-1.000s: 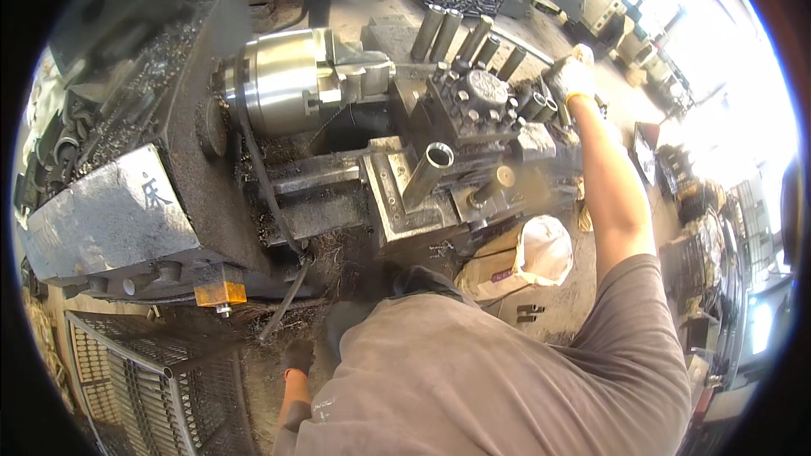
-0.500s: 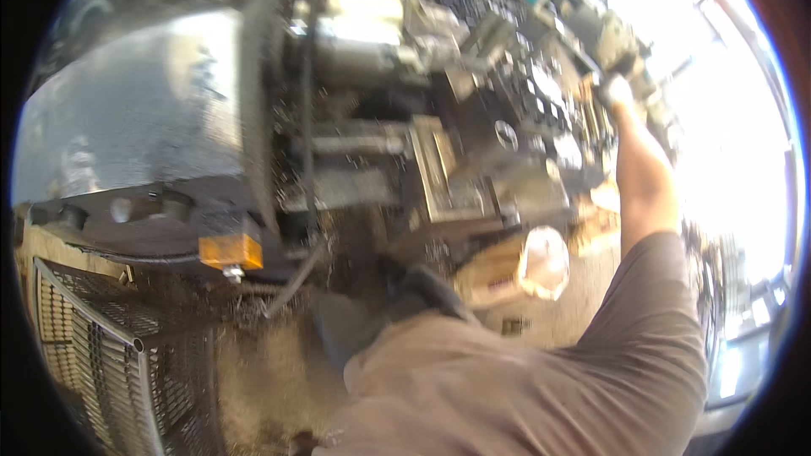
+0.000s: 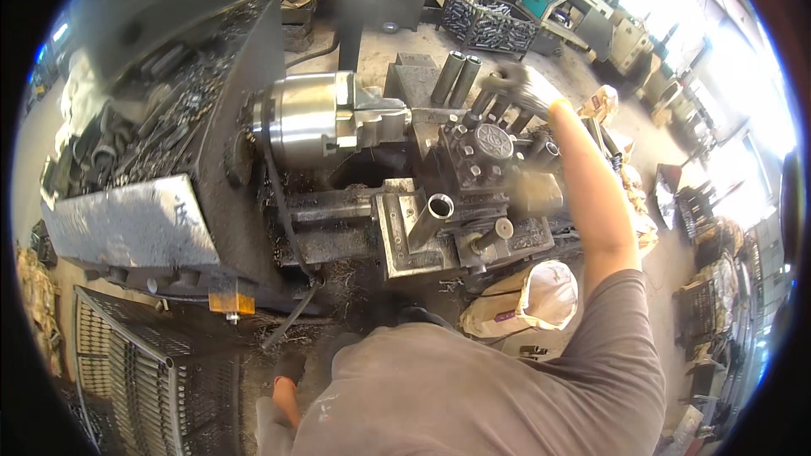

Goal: The person operates a metal lathe in a workshop, repeatedly loading cylindrical metal parts into the chuck, tightening the jaws, and adjusting the tool post. The person also uses a file to deburr a small metal piece on a separate stand before returning to the lathe.

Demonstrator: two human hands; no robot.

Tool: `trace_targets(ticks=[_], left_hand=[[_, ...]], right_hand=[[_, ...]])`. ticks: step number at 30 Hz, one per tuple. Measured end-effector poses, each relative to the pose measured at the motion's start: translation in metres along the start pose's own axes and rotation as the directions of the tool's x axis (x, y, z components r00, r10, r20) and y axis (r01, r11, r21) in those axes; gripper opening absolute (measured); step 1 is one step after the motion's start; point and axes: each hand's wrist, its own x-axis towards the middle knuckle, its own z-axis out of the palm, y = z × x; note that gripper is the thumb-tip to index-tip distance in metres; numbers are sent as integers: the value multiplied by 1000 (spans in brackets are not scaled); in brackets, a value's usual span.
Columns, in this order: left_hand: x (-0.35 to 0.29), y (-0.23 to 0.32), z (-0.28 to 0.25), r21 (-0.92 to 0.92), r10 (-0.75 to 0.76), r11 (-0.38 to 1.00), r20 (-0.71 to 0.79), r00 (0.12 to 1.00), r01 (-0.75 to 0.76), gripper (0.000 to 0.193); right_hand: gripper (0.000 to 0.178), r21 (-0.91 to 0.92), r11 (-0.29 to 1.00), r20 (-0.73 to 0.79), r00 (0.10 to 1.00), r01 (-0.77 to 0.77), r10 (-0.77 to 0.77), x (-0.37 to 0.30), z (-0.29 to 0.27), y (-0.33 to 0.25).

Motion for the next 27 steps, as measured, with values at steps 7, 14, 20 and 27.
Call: trace_targets(ticks=[7, 14, 20, 27], left_hand=[[10, 10, -74, -673, -462, 601, 148, 875, 431, 19], [-18, 16, -17, -156, -171, 964, 263, 949, 217, 22], [-35, 5, 23, -262, -98, 950, 265, 959, 170, 21], [-6, 4, 22, -219, -117, 970, -34, 993, 107, 16]], right_hand=[[42, -259, 961, -192, 970, 98, -151, 23, 9, -33], [36, -220, 951, -98, 965, 217, -243, 43, 31, -45], [40, -35, 956, -150, 944, 292, -294, 7, 34, -28], [47, -224, 962, -232, 967, -156, 103, -44, 13, 52]])
